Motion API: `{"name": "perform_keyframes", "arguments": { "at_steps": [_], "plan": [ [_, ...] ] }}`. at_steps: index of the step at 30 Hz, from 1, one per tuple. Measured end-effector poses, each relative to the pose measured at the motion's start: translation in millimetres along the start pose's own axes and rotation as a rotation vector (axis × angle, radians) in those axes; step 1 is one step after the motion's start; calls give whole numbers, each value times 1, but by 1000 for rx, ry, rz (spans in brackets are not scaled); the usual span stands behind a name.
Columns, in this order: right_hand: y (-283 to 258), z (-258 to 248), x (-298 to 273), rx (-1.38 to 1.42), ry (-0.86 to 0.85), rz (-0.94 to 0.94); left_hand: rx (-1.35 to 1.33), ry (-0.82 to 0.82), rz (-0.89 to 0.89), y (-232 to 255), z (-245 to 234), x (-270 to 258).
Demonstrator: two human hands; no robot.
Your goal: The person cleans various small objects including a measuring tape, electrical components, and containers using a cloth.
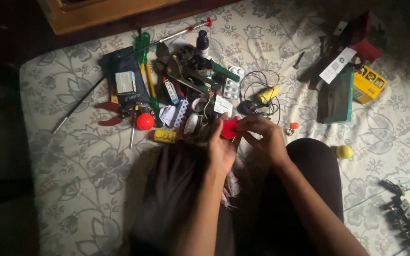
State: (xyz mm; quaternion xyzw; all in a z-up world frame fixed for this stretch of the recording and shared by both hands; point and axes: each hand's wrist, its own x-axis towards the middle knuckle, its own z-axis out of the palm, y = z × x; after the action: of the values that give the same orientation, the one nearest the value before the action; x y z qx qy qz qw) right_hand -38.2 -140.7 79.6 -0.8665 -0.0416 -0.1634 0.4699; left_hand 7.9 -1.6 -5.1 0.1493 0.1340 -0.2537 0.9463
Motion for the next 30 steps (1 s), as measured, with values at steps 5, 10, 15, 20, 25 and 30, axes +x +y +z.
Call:
{"name": "perform_keyframes", "arguments": {
  "at_steps": [5,10,15,20,25,30],
  "plan": [
    [-7,2,2,-45,-15,-26,136,32,47,-5,-3,2],
    [-10,3,2,-103,8,16,104,16,28,-4,-6,2],
    [-10,3,1,-75,9,66,12,14,22,-3,-3,1],
    [-17,2,5,-69,59,72,91,4,79,-4,1,-2],
    [-20,5,8,-47,27,19,77,-27,117,-7,-5,1],
    [-13,9,5,-51,-4,80,58,-5,74,-7,-6,2]
  ]
}}
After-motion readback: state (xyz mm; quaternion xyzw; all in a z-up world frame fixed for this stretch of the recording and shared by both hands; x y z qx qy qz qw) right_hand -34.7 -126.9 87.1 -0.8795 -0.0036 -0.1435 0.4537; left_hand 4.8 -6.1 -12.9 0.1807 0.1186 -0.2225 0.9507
